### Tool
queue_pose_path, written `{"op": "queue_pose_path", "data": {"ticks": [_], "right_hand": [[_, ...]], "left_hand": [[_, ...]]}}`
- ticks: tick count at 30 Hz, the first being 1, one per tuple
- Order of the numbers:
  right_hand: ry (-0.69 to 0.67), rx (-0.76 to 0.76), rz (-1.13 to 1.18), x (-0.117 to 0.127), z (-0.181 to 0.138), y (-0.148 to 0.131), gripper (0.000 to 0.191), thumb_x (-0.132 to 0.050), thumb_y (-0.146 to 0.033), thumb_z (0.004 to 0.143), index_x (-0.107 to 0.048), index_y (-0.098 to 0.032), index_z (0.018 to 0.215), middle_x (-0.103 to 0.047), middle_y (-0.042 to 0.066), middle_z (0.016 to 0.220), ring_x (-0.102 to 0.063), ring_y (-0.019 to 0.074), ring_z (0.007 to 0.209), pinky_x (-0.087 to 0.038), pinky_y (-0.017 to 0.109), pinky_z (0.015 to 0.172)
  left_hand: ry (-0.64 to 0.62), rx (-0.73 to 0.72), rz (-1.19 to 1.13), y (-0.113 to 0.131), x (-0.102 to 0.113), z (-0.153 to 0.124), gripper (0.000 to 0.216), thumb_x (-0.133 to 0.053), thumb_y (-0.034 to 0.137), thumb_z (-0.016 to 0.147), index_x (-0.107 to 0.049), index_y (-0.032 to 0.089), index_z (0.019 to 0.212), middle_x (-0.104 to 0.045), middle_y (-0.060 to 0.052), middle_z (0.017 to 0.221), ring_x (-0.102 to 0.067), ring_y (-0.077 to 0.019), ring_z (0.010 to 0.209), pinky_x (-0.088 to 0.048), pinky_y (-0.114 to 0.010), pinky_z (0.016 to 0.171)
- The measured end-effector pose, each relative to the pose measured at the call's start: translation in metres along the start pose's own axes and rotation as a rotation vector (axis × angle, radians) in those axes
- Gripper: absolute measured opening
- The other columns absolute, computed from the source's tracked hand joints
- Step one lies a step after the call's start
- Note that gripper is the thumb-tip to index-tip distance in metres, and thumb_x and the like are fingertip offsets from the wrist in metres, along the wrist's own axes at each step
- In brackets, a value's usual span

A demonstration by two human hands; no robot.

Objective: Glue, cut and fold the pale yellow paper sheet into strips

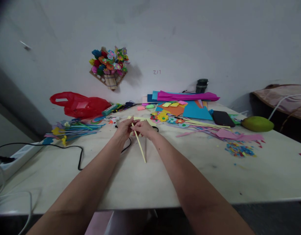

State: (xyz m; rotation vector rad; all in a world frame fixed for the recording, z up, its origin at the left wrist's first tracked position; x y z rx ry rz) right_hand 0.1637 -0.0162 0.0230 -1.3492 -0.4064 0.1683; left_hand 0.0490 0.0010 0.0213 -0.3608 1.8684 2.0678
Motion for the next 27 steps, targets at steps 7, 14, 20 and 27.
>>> {"op": "queue_pose_path", "data": {"ticks": [7, 14, 20, 27], "right_hand": [[-0.110, 0.013, -0.069, -0.001, -0.001, 0.004, 0.023, -0.057, -0.031, 0.069, -0.056, -0.015, 0.054, -0.059, -0.001, 0.050, -0.045, 0.0067, 0.042, -0.030, 0.018, 0.039], [0.049, -0.011, -0.051, -0.001, 0.002, 0.002, 0.023, -0.054, -0.026, 0.073, -0.051, -0.015, 0.052, -0.056, -0.002, 0.045, -0.044, 0.0069, 0.039, -0.028, 0.018, 0.038], [0.104, -0.052, -0.024, 0.002, 0.002, 0.002, 0.023, -0.057, -0.026, 0.073, -0.051, -0.015, 0.053, -0.057, -0.001, 0.047, -0.048, 0.0075, 0.040, -0.029, 0.018, 0.037], [-0.101, -0.087, -0.075, -0.002, -0.003, 0.004, 0.020, -0.059, -0.025, 0.070, -0.055, -0.014, 0.053, -0.059, 0.000, 0.048, -0.046, 0.0062, 0.040, -0.031, 0.017, 0.038]], "left_hand": [[0.085, 0.002, -0.053, 0.001, 0.014, 0.010, 0.028, -0.072, 0.035, 0.060, -0.058, 0.013, 0.070, -0.067, -0.006, 0.070, -0.063, -0.0143, 0.063, -0.047, -0.025, 0.060], [-0.020, 0.045, 0.060, 0.002, 0.010, 0.004, 0.034, -0.073, 0.043, 0.057, -0.059, 0.013, 0.064, -0.063, -0.003, 0.061, -0.056, -0.0102, 0.050, -0.043, -0.022, 0.049], [-0.073, 0.022, 0.117, -0.001, 0.007, 0.001, 0.032, -0.075, 0.037, 0.054, -0.055, 0.013, 0.059, -0.056, 0.001, 0.050, -0.050, -0.0076, 0.043, -0.041, -0.021, 0.046], [0.097, 0.033, -0.072, 0.003, 0.023, 0.010, 0.022, -0.071, 0.025, 0.061, -0.053, 0.014, 0.069, -0.067, -0.005, 0.073, -0.063, -0.0138, 0.064, -0.048, -0.022, 0.057]]}}
Point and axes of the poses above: each hand's wrist, its own z-axis towards the middle knuckle, its own x-axis out of the back of the hand, y = z × x, the point moved 1 cm from there along z, towards the middle knuckle
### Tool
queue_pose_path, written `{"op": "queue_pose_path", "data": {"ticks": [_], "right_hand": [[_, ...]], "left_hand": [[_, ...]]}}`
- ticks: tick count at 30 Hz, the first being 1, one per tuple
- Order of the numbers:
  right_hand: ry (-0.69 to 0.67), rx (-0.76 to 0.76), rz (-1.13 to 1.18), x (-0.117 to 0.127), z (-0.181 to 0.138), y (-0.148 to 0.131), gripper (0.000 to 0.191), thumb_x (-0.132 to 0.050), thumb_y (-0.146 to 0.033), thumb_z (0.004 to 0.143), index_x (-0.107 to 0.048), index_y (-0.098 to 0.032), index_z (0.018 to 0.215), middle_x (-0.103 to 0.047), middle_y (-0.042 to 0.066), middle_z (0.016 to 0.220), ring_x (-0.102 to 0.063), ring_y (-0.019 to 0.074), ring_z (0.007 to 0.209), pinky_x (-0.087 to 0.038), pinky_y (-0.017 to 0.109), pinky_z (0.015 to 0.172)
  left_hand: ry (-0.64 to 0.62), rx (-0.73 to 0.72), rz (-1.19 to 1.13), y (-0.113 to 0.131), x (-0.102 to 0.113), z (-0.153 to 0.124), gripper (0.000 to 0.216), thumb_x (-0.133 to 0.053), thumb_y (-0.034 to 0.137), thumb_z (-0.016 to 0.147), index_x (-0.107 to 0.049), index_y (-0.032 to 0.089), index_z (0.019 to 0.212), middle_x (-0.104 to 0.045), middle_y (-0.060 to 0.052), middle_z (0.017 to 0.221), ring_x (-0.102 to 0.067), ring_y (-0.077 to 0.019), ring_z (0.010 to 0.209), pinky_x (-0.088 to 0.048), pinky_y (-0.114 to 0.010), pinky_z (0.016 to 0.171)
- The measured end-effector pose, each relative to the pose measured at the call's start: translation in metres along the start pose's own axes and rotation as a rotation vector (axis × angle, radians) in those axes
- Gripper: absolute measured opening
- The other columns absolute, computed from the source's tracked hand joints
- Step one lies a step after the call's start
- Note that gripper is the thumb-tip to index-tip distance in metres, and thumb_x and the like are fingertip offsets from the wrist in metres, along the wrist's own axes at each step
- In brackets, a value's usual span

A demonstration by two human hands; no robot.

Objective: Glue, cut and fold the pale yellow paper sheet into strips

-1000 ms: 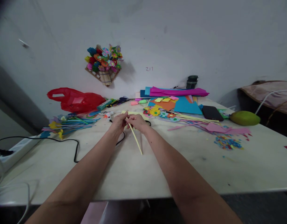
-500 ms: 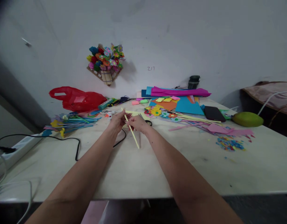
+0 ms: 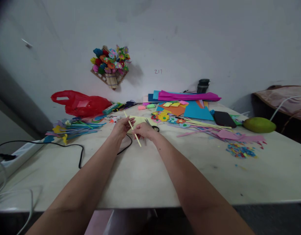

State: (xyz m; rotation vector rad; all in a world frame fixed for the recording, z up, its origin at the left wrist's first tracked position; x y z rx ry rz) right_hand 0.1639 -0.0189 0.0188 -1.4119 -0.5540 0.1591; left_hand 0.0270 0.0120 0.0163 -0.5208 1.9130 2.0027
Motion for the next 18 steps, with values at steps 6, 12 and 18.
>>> {"op": "queue_pose_path", "data": {"ticks": [6, 12, 18], "right_hand": [[-0.109, -0.018, 0.003, -0.002, -0.001, 0.001, 0.021, -0.058, -0.025, 0.073, -0.054, -0.013, 0.056, -0.060, 0.000, 0.050, -0.047, 0.0061, 0.038, -0.032, 0.017, 0.037], [0.058, 0.008, -0.021, -0.002, 0.002, -0.003, 0.023, -0.052, -0.023, 0.080, -0.049, -0.015, 0.058, -0.056, -0.003, 0.043, -0.049, 0.0060, 0.037, -0.029, 0.015, 0.035], [0.058, -0.027, -0.027, -0.001, 0.003, -0.002, 0.027, -0.055, -0.023, 0.080, -0.046, -0.016, 0.056, -0.054, -0.005, 0.041, -0.048, 0.0051, 0.033, -0.031, 0.014, 0.034]], "left_hand": [[0.118, 0.001, -0.045, 0.004, 0.007, 0.005, 0.019, -0.067, 0.028, 0.067, -0.055, 0.014, 0.072, -0.067, -0.004, 0.071, -0.063, -0.0119, 0.062, -0.048, -0.022, 0.058], [-0.058, -0.004, 0.122, -0.006, -0.006, -0.002, 0.029, -0.073, 0.035, 0.057, -0.058, 0.013, 0.067, -0.064, -0.004, 0.064, -0.058, -0.0111, 0.053, -0.043, -0.021, 0.048], [-0.075, -0.054, 0.164, -0.008, -0.007, -0.004, 0.031, -0.073, 0.039, 0.056, -0.059, 0.012, 0.065, -0.062, -0.003, 0.060, -0.056, -0.0107, 0.052, -0.043, -0.022, 0.050]]}}
Point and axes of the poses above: each hand's wrist, its own z-axis towards the middle knuckle, its own x-axis out of the back of the hand, y = z × x, the point moved 1 cm from there along z, towards the middle knuckle
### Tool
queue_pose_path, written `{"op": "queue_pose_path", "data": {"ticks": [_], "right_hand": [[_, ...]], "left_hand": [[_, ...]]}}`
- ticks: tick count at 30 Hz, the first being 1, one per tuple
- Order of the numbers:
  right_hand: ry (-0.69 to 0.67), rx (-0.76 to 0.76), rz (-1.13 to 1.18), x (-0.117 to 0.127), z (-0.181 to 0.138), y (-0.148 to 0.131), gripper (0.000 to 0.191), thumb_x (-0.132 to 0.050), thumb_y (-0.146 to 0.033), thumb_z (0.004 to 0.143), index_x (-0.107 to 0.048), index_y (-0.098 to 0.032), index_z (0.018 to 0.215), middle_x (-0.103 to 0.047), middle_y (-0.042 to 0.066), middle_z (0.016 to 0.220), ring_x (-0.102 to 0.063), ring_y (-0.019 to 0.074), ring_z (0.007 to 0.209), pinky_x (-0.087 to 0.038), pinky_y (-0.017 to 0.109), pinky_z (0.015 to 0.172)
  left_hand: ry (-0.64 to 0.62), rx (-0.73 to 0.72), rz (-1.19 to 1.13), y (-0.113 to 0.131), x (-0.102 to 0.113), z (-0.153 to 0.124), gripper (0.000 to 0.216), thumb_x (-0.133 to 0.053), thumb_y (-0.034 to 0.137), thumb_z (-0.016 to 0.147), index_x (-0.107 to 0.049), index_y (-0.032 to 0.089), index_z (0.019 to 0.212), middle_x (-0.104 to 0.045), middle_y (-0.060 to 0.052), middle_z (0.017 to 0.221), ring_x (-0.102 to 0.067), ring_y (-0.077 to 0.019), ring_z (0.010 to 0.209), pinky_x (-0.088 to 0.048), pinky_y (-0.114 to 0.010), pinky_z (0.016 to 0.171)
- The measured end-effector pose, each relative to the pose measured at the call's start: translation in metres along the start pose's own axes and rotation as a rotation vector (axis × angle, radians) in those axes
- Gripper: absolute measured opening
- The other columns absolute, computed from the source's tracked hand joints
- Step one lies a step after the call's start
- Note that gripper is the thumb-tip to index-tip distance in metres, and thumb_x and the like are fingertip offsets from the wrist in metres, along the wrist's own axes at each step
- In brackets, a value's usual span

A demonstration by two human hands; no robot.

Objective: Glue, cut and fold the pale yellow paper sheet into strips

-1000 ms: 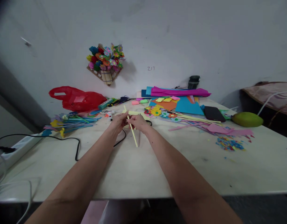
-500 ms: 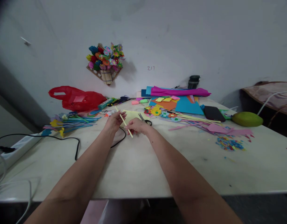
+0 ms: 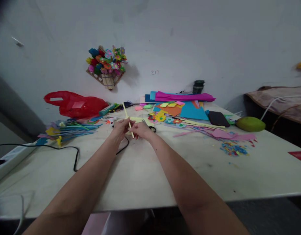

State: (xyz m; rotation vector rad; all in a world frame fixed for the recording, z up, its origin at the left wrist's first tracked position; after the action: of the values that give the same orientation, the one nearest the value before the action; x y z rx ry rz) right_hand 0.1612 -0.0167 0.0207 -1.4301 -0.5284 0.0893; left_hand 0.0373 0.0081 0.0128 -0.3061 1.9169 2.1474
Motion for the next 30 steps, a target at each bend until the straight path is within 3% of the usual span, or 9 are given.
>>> {"op": "queue_pose_path", "data": {"ticks": [4, 7, 13, 18, 24, 30], "right_hand": [[-0.095, -0.051, -0.019, -0.002, -0.001, 0.002, 0.021, -0.057, -0.019, 0.078, -0.051, -0.014, 0.059, -0.057, -0.004, 0.043, -0.047, 0.0052, 0.033, -0.030, 0.014, 0.033], [-0.022, -0.042, 0.001, -0.002, 0.000, 0.003, 0.020, -0.057, -0.017, 0.077, -0.050, -0.014, 0.058, -0.057, -0.003, 0.043, -0.047, 0.0052, 0.032, -0.030, 0.014, 0.033], [0.276, -0.059, 0.177, 0.005, 0.008, 0.006, 0.022, -0.054, -0.015, 0.079, -0.049, -0.015, 0.058, -0.055, -0.004, 0.043, -0.046, 0.0041, 0.032, -0.027, 0.013, 0.030], [0.506, -0.077, 0.389, 0.013, 0.010, 0.009, 0.020, -0.053, -0.015, 0.079, -0.048, -0.015, 0.060, -0.055, -0.003, 0.044, -0.047, 0.0054, 0.033, -0.028, 0.014, 0.028], [0.780, -0.088, 0.575, 0.024, 0.012, 0.015, 0.017, -0.051, -0.011, 0.078, -0.048, -0.015, 0.062, -0.056, -0.003, 0.048, -0.046, 0.0050, 0.034, -0.029, 0.014, 0.028], [1.136, -0.102, 0.637, 0.057, 0.012, 0.030, 0.012, -0.050, -0.014, 0.078, -0.047, -0.017, 0.066, -0.056, -0.003, 0.051, -0.054, 0.0086, 0.041, -0.036, 0.015, 0.032]], "left_hand": [[0.086, -0.044, -0.072, 0.003, 0.007, 0.005, 0.030, -0.072, 0.036, 0.057, -0.058, 0.013, 0.069, -0.066, -0.005, 0.070, -0.062, -0.0129, 0.063, -0.046, -0.024, 0.059], [0.078, -0.041, -0.075, 0.003, 0.004, 0.004, 0.030, -0.072, 0.037, 0.058, -0.058, 0.013, 0.072, -0.067, -0.006, 0.072, -0.062, -0.0137, 0.064, -0.046, -0.025, 0.061], [-0.099, -0.011, -0.007, 0.002, -0.011, -0.005, 0.034, -0.070, 0.040, 0.061, -0.062, 0.013, 0.079, -0.067, -0.006, 0.075, -0.061, -0.0140, 0.062, -0.046, -0.027, 0.060], [-0.172, -0.002, 0.024, -0.002, -0.012, -0.005, 0.036, -0.069, 0.041, 0.062, -0.063, 0.013, 0.085, -0.068, -0.008, 0.082, -0.063, -0.0156, 0.067, -0.047, -0.033, 0.073], [-0.158, -0.031, 0.108, -0.007, -0.012, -0.003, 0.032, -0.069, 0.041, 0.061, -0.065, 0.016, 0.081, -0.070, -0.008, 0.083, -0.060, -0.0219, 0.095, -0.037, -0.035, 0.091], [-0.139, -0.055, 0.191, -0.010, -0.009, -0.003, 0.040, -0.069, 0.047, 0.059, -0.065, 0.015, 0.084, -0.070, -0.010, 0.084, -0.056, -0.0255, 0.104, -0.027, -0.039, 0.098]]}}
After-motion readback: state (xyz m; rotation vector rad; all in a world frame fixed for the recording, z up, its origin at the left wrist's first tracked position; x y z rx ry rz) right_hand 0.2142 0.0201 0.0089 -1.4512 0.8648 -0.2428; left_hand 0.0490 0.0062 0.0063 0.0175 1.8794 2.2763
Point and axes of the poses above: each hand's wrist, its own z-axis towards the middle knuckle, its own x-axis out of the back of the hand, y = z × x, the point moved 1 cm from there along z, towards the middle knuckle
